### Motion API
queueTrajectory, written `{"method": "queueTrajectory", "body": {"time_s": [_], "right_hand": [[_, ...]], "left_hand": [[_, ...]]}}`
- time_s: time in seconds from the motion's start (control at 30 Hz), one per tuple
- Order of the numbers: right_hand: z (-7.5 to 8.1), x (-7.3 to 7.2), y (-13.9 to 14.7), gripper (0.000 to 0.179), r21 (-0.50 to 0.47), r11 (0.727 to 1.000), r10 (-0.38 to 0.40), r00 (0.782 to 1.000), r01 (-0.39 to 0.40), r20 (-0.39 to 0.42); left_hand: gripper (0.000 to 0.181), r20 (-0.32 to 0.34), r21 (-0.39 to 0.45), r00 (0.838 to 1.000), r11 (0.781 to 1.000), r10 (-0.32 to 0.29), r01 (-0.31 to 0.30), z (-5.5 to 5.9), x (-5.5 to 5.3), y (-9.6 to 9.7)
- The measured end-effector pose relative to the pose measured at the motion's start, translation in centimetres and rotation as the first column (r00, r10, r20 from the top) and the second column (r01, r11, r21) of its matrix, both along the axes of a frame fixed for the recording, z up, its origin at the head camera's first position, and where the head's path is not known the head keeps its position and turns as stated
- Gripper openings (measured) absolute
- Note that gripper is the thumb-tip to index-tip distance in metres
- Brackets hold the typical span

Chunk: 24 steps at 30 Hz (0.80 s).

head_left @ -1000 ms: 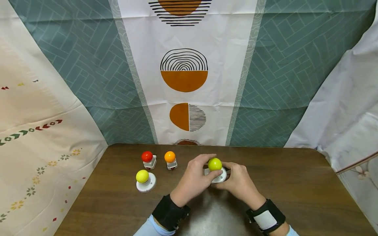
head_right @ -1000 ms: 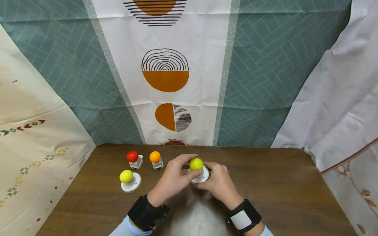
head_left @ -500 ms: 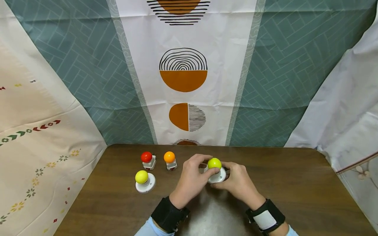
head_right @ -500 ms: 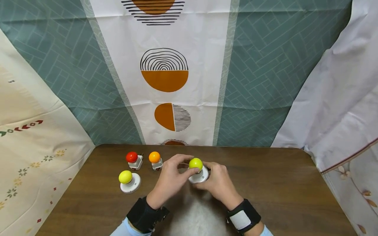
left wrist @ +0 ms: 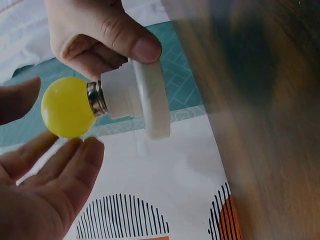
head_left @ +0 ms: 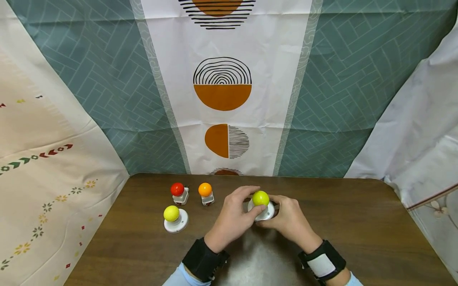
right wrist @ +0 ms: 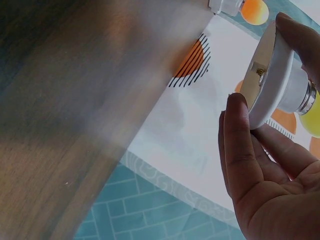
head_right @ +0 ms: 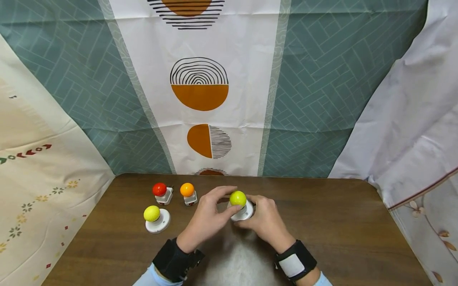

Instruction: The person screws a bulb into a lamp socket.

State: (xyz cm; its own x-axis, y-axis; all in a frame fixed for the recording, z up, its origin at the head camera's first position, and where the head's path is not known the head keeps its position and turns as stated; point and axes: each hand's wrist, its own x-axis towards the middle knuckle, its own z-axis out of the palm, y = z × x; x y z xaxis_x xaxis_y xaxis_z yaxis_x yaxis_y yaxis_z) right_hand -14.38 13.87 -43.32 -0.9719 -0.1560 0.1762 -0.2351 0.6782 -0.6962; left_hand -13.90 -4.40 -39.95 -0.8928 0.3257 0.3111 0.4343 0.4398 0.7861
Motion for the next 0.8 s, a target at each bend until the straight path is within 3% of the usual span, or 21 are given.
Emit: {"method": "queueTrajectory", "body": {"time_s": [0.17, 0.27, 0.8], "right_hand": [[0.02, -0.06, 0.0, 0.074, -0.01, 1.0, -0.002, 1.0, 0.002, 0.001], [0.07, -0.04, 0.0, 0.075, -0.001, 1.0, -0.006, 1.0, 0.006, 0.001], [0.1, 0.11, 0.06, 0.073, 0.008, 1.0, 0.003, 1.0, -0.003, -0.025]], "left_hand": [[0.042, -0.007, 0.038, 0.994, 0.994, 0.107, -0.106, -0.12, 0.03, 0.35], [0.038, -0.025, 0.055, 0.991, 0.99, 0.129, -0.128, -0.2, -0.01, 0.53], [0.03, -0.037, 0.047, 0.998, 0.997, 0.057, -0.055, -0.14, 0.1, 0.6]]}}
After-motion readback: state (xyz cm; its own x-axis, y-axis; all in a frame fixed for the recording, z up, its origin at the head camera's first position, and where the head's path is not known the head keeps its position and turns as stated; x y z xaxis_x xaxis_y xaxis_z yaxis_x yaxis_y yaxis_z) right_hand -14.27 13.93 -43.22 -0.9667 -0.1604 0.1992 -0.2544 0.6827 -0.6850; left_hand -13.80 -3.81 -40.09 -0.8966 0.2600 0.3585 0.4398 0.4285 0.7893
